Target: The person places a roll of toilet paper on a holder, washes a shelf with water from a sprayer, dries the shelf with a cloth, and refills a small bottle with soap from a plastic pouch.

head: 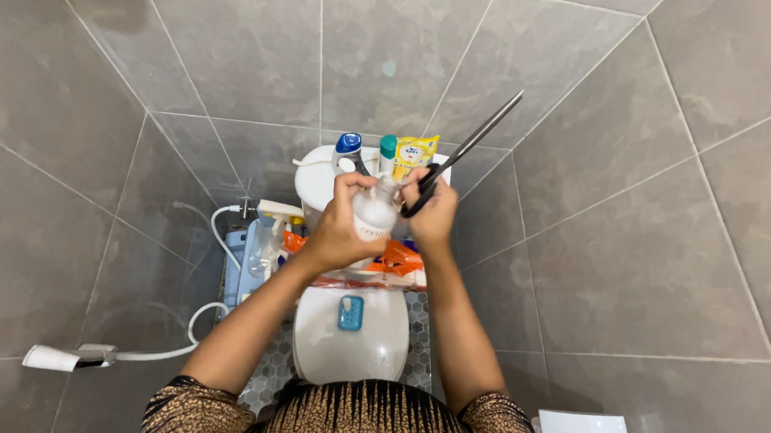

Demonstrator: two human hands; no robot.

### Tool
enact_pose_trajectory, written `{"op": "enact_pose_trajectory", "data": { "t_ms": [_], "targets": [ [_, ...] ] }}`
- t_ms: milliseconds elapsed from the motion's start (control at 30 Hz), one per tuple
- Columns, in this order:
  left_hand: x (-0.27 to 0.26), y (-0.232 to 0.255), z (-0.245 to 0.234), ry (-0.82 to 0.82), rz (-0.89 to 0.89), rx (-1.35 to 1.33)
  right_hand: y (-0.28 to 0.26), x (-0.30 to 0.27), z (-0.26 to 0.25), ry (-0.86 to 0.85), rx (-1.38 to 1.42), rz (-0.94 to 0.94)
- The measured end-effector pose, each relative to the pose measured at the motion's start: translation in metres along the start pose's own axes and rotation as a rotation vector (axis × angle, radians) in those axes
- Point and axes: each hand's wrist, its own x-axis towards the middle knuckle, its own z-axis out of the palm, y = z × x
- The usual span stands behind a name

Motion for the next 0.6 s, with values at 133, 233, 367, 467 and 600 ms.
{"op": "enact_pose_trajectory", "data": {
  "t_ms": [133,233,367,467,600],
  "targets": [
    [0.004,-0.038,-0.008,-0.396,-0.039,-0.221,-0.004,0.029,-0.015,-0.138,0.142,0.127],
    [0.008,-0.066,-0.008,-0.464,-0.031,-0.029,-0.008,0.041,-0.030,-0.190,0.160,0.042],
    [-0.005,-0.097,-0.021,-0.279,-0.262,0.104,0.012,0.067,-0.073,0.023,-0.046,-0.046],
    [-0.012,-0.124,-0.039,-0.033,-0.368,0.176,0.056,0.080,-0.094,0.126,-0.383,-0.023],
    [-0.020,-0.169,-0.046,0.289,-0.398,0.173,0.115,0.078,-0.084,0.141,-0.847,0.095]
  ]
}}
